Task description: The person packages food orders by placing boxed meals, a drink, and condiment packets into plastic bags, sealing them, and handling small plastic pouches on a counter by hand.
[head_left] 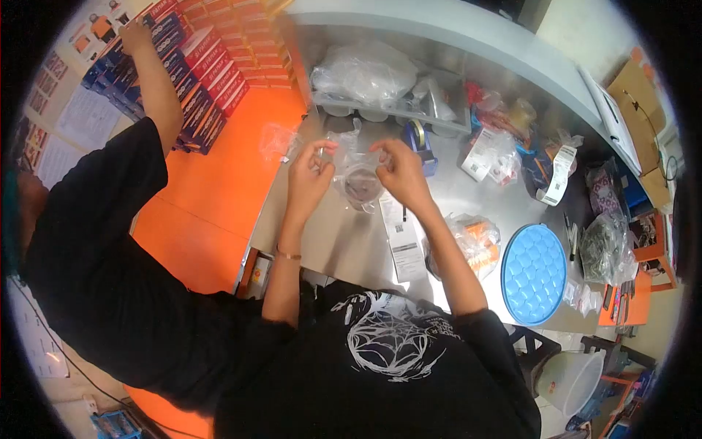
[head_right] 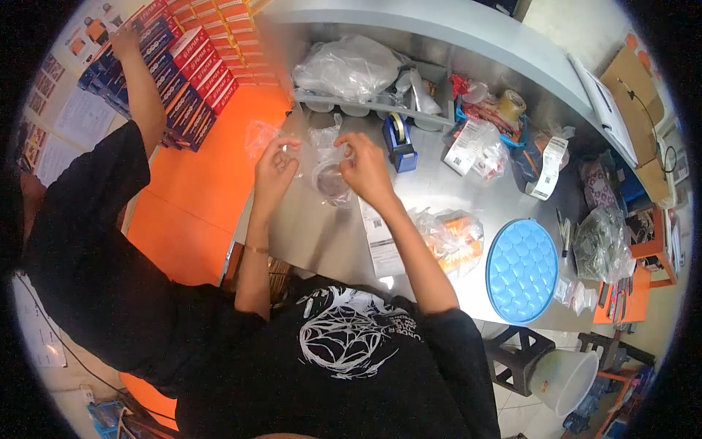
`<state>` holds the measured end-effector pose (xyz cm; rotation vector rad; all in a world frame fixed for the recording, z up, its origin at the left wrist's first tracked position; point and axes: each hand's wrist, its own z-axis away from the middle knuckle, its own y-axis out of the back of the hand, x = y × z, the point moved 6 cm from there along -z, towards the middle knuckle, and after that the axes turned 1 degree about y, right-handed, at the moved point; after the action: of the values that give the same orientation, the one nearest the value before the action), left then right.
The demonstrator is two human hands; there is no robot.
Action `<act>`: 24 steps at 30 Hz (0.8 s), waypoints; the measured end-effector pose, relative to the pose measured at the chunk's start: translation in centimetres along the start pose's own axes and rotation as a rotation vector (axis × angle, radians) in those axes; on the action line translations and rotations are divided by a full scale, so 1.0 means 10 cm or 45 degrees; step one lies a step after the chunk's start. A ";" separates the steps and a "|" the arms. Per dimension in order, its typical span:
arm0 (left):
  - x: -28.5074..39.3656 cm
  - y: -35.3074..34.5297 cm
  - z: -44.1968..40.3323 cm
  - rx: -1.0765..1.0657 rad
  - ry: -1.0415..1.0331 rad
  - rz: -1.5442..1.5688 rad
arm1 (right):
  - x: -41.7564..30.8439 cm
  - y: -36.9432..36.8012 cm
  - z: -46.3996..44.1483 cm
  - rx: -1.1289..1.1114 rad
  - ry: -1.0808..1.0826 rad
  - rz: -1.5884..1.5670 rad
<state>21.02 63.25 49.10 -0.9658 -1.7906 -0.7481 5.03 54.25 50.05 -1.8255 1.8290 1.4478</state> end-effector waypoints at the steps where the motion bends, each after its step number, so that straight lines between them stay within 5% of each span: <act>1: -0.10 -0.02 0.03 -0.064 0.089 -0.011 | 0.07 -0.06 -0.01 -0.057 0.010 0.126; 6: 0.13 0.00 0.09 0.071 -0.121 -0.148 | -0.14 0.15 0.11 0.144 -0.003 0.353; 8: 0.29 0.23 0.13 0.280 -0.106 -0.738 | -0.09 0.40 0.14 0.396 0.011 0.462; 10: 0.23 0.34 0.20 0.194 -0.043 -1.089 | -0.06 0.52 0.26 0.379 0.052 0.604; 12: 0.15 0.44 0.28 0.097 0.023 -1.441 | 0.22 0.41 0.40 0.063 -0.237 0.389; 14: -0.08 0.36 0.37 -0.327 0.286 -0.550 | 0.30 0.33 0.55 0.007 -0.343 0.089; 17: -0.24 0.17 0.46 -0.266 0.051 -0.204 | 0.41 -0.04 0.85 -0.040 -0.567 -1.209; 21: -0.40 -0.22 0.58 -0.077 0.148 0.555 | 0.28 -0.23 0.89 0.026 -0.608 -1.467; 24: -0.62 -0.42 0.68 -0.294 0.285 0.402 | 0.62 -0.45 1.05 0.122 -0.735 -1.572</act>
<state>15.92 64.84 40.53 -1.2308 -1.3391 -0.8353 2.25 58.51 38.12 -1.6483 0.2964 1.1011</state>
